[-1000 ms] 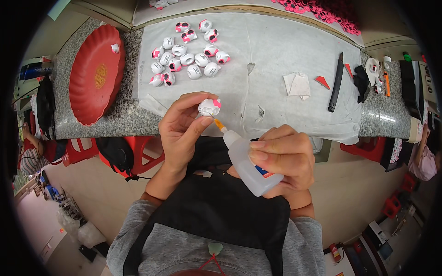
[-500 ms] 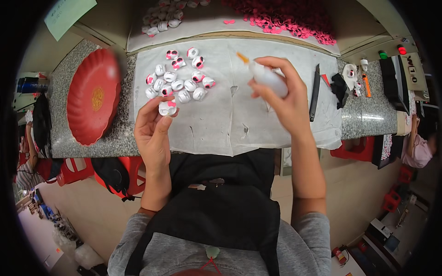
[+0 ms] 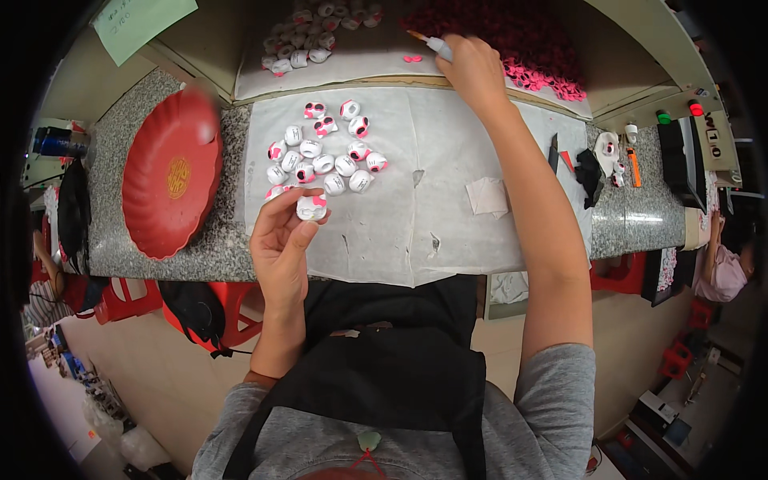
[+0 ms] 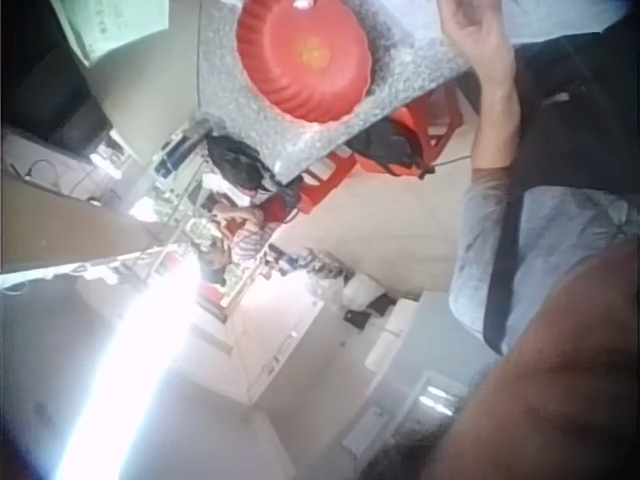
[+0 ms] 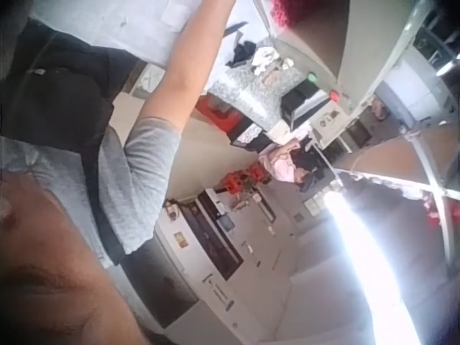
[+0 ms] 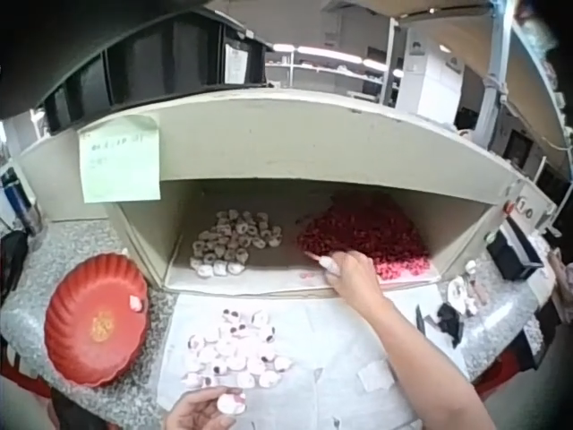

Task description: Assembling small toy heads by applying glue and attaching tiny parts.

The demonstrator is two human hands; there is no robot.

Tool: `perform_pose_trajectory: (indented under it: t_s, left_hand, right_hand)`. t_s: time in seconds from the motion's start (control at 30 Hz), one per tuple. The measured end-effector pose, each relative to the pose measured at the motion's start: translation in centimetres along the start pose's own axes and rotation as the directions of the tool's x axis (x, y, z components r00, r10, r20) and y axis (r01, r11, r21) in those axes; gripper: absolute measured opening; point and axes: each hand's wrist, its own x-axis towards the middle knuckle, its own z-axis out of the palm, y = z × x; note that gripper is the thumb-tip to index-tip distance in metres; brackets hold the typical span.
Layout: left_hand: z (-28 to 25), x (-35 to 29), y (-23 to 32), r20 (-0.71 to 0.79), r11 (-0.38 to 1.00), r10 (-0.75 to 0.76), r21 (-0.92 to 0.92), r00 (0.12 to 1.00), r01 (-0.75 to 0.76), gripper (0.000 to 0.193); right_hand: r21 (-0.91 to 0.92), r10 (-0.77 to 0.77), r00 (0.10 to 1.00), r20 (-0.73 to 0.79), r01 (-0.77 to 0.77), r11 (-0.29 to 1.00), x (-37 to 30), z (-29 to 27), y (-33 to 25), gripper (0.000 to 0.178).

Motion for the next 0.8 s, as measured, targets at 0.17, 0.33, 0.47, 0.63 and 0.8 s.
perform_pose_trajectory:
  t_s: [0.17,0.33,0.47,0.63,0.8]
  left_hand:
    - [0.3,0.0,-0.5,0.035,1.000,-0.015,0.020,0.999,0.015,0.033]
    - [0.9,-0.4,-0.7,0.080,1.000,-0.019,0.019,0.997,0.017,0.033]
    - [1.0,-0.6,-0.7,0.075,0.999,-0.025,0.040,0.997,0.022,0.033]
    - [1.2,-0.9,-0.8,0.057,0.998,-0.040,0.048,0.998,0.037,0.033]
    - [1.6,-0.6,-1.1,0.063,0.989,-0.121,-0.078,0.991,0.126,0.033]
  right_hand:
    - [0.161,0.130,0.989,0.067,-0.139,0.977,-2.0,-1.5,-1.0,0.017]
    - [0.116,0.012,1.000,0.012,-0.013,0.993,-2.1,-0.9,-0.4,0.015]
    - [0.154,0.045,0.998,0.038,-0.050,0.987,-1.8,-1.0,-0.7,0.015]
    - [0.470,0.053,0.998,0.022,-0.057,0.881,-3.5,-3.4,-1.9,0.022]
    - [0.556,-0.004,0.994,0.111,-0.059,0.829,-9.2,-4.9,-4.6,0.028]
